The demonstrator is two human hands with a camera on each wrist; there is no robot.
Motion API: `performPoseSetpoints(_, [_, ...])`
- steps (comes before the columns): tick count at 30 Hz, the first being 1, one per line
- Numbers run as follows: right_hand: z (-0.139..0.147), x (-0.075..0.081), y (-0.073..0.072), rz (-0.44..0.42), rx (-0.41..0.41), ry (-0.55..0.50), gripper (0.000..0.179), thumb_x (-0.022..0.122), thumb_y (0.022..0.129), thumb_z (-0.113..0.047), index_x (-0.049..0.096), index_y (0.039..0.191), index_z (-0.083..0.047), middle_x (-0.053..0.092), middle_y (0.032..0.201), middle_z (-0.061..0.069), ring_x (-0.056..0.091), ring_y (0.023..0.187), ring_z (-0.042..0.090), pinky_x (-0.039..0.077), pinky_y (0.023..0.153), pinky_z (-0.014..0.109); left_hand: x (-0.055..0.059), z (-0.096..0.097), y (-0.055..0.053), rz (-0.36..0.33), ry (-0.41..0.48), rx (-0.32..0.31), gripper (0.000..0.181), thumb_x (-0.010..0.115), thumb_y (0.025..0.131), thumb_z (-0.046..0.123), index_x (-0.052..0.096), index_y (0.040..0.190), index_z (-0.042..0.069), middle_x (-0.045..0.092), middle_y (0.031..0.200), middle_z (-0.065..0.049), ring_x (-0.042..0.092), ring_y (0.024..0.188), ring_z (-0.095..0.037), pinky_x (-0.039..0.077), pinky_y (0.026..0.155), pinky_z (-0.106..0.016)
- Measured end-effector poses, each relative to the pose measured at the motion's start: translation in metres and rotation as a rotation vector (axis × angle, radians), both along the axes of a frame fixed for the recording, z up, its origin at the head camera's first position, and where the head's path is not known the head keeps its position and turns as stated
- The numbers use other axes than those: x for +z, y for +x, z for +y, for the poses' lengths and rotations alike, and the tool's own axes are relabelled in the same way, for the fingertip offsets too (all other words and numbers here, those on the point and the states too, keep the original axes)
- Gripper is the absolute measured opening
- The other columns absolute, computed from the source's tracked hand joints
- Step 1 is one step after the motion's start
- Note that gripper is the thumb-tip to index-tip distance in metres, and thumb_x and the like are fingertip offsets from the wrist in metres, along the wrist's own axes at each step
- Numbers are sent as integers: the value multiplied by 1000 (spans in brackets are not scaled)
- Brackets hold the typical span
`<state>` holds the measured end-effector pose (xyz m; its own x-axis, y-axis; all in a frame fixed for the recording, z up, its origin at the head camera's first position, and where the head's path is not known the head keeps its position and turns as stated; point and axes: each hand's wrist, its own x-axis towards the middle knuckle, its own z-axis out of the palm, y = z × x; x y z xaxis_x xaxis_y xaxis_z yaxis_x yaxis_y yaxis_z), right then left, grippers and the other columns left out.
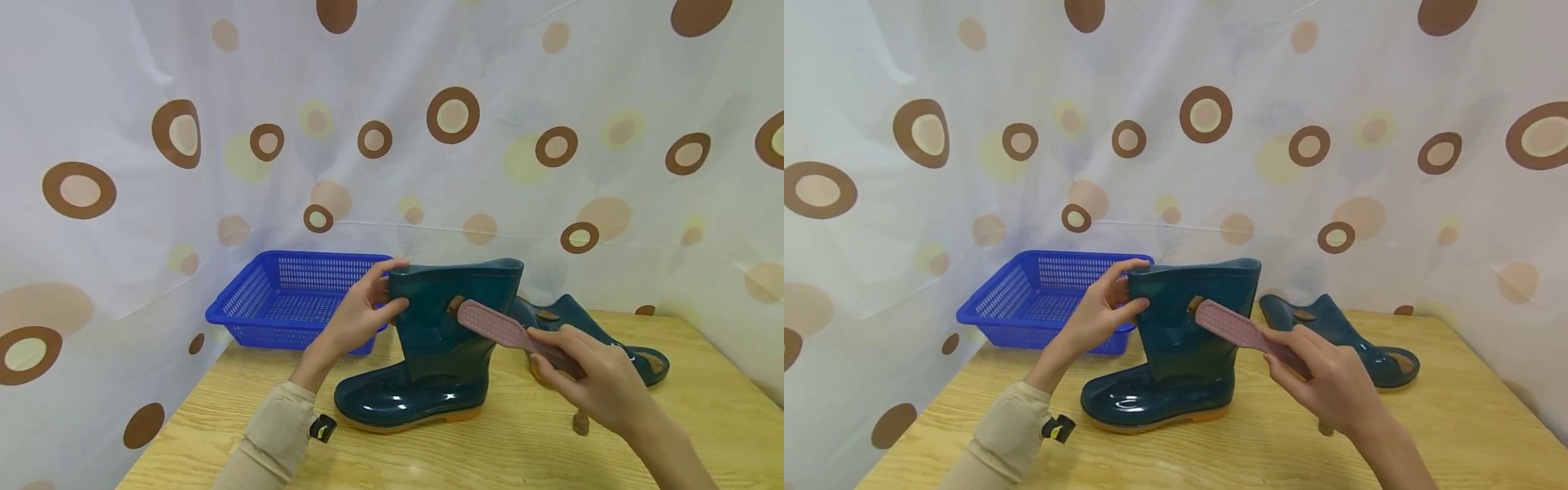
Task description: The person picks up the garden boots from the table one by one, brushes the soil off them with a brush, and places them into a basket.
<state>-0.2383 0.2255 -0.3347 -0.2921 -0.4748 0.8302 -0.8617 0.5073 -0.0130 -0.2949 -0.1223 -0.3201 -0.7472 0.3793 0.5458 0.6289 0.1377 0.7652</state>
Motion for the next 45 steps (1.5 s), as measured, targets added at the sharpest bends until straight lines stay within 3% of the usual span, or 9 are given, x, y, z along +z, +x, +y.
performPoseSetpoints(4, [10,-5,4,-66,-45,36,28,65,97,-28,72,113,-6,59,80,-10,38,61,-10,33,52,4,1,0,0,-3,-2,2,54,61,97,4,43,145,21,64,125,-18,71,103,-32,63,70,-37])
performPoseSetpoints(8, [17,-7,4,-37,-21,27,33,59,99,-35,72,113,-8,59,80,-12,38,61,-12,32,51,4,1,0,0,1,-2,2,54,61,97,4,43,145,20,65,125,-18,71,102,-32,63,69,-37])
performPoseSetpoints(11, [23,-9,5,-35,-7,33,26,64,96,-28,73,112,-9,59,81,-13,39,61,-12,33,51,4,0,0,0,-1,1,1,54,61,97,3,43,145,18,65,125,-19,71,102,-33,63,69,-37])
performPoseSetpoints(13, [27,-10,8,-74,-27,55,24,73,88,-16,72,111,-10,58,81,-15,38,60,-12,33,52,4,0,0,0,-5,3,1,54,61,97,3,43,145,18,65,125,-18,71,102,-33,63,69,-37])
performPoseSetpoints(17, [35,-15,15,-157,-63,101,47,80,68,6,72,111,-12,54,82,-20,38,61,-11,33,53,5,0,0,0,-9,1,0,54,61,97,3,43,145,19,65,125,-18,71,102,-32,63,69,-37])
performPoseSetpoints(19, [39,-17,17,-175,-68,117,52,82,64,8,71,111,-13,52,82,-22,38,62,-11,33,53,6,1,0,0,-7,0,-4,54,61,97,3,43,145,20,65,125,-18,71,102,-32,63,68,-37])
performPoseSetpoints(27, [51,-29,17,-193,-76,156,56,84,63,6,71,110,-21,51,82,-27,40,63,-12,33,54,5,2,0,-1,7,-4,-27,55,61,97,3,42,146,19,64,125,-18,71,102,-32,63,69,-36])
performPoseSetpoints(45, [58,-43,18,-245,-90,80,56,84,63,9,71,111,-17,53,82,-19,42,65,-9,32,50,8,4,2,-1,62,-14,-13,54,61,97,2,43,145,18,65,122,-18,72,98,-30,63,69,-34])
